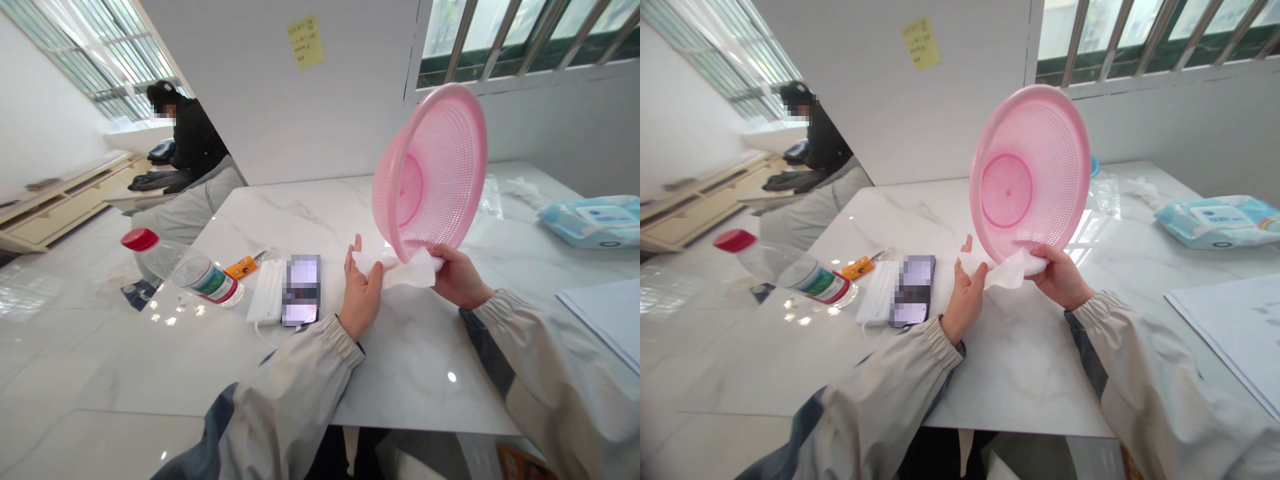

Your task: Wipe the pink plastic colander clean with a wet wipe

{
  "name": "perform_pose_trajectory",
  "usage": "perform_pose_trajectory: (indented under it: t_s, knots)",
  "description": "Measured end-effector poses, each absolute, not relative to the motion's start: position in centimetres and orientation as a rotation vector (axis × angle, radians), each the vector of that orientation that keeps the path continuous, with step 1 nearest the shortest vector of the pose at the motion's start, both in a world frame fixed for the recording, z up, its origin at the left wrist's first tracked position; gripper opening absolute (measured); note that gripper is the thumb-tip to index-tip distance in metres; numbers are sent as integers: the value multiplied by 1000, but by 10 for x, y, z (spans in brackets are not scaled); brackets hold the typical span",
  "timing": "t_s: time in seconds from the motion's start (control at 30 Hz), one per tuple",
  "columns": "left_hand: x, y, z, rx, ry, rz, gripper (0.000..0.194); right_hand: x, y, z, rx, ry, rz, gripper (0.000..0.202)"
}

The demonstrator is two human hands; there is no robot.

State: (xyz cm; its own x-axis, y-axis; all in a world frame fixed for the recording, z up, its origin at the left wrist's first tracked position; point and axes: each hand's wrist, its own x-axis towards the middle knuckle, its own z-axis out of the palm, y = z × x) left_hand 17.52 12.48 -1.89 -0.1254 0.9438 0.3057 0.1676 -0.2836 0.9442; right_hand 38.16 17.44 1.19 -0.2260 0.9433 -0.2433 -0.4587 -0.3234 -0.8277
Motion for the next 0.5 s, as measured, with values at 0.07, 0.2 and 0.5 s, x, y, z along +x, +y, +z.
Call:
perform_pose_trajectory:
  t_s: [0.07, 0.2, 0.5]
  knots:
    - [174, 123, -15, 1537, 1295, 1500, 39, 381, 174, 13, -941, -751, 1753, 23]
    - [173, 120, -6, 1660, 1249, 1542, 44, 381, 175, 12, -931, -728, 1761, 13]
    - [180, 115, 2, 1524, 1099, 1201, 53, 379, 175, 10, -928, -769, 1759, 10]
